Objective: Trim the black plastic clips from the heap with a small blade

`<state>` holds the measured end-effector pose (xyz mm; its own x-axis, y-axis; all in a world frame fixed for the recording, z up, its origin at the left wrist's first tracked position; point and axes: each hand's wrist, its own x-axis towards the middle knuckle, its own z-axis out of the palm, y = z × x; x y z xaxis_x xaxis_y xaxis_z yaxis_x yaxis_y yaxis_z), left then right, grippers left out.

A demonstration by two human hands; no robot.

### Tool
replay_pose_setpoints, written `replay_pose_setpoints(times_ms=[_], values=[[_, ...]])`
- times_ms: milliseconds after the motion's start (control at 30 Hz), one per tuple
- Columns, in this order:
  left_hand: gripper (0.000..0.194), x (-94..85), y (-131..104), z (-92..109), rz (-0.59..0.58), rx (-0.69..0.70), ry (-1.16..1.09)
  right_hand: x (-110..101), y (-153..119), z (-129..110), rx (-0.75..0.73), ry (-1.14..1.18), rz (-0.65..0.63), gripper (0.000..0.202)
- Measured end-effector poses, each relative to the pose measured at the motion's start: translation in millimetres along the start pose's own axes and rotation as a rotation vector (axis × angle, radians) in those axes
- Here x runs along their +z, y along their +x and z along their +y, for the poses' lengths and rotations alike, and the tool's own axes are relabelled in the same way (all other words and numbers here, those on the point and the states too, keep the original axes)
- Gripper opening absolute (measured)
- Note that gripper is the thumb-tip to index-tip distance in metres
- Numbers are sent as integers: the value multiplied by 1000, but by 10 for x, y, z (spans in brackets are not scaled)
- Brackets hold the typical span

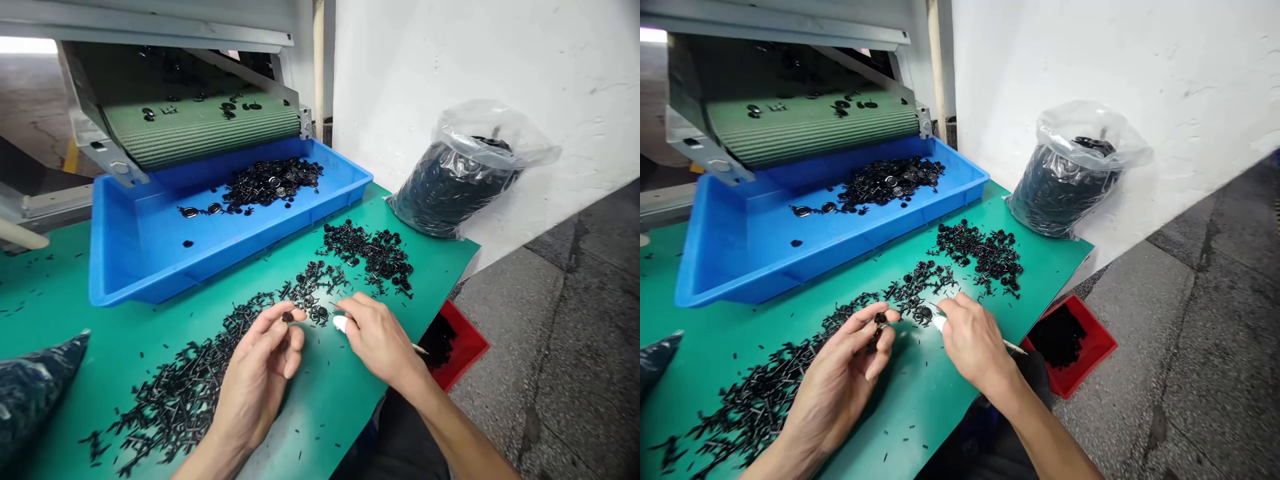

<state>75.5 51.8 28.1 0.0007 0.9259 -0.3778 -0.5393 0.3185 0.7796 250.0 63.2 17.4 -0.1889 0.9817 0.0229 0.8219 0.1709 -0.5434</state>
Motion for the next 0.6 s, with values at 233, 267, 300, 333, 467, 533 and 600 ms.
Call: replay_pose_setpoints(times_ms=[233, 267, 300, 333, 467, 533, 600], values=[[24, -77, 46, -120, -110, -99, -48, 83, 208, -132, -39, 49, -47, 28], [28, -77, 47, -136, -117, -115, -38, 70, 214, -119, -46, 71, -53, 29], [31, -78, 45, -150, -121, -131, -18, 50, 211, -103, -54, 89, -61, 30], [32, -79, 40, -164, -124, -143, 7, 27, 200, -88, -54, 116, -71, 31], [24, -97, 21, -233, -129, -112, 105, -54, 105, -72, 45, 425, -151, 24], [31, -111, 19, -274, -143, -95, 153, -59, 51, -94, 85, 609, -188, 20], [36, -128, 20, -309, -161, -89, 184, -37, 8, -122, 95, 696, -193, 16]])
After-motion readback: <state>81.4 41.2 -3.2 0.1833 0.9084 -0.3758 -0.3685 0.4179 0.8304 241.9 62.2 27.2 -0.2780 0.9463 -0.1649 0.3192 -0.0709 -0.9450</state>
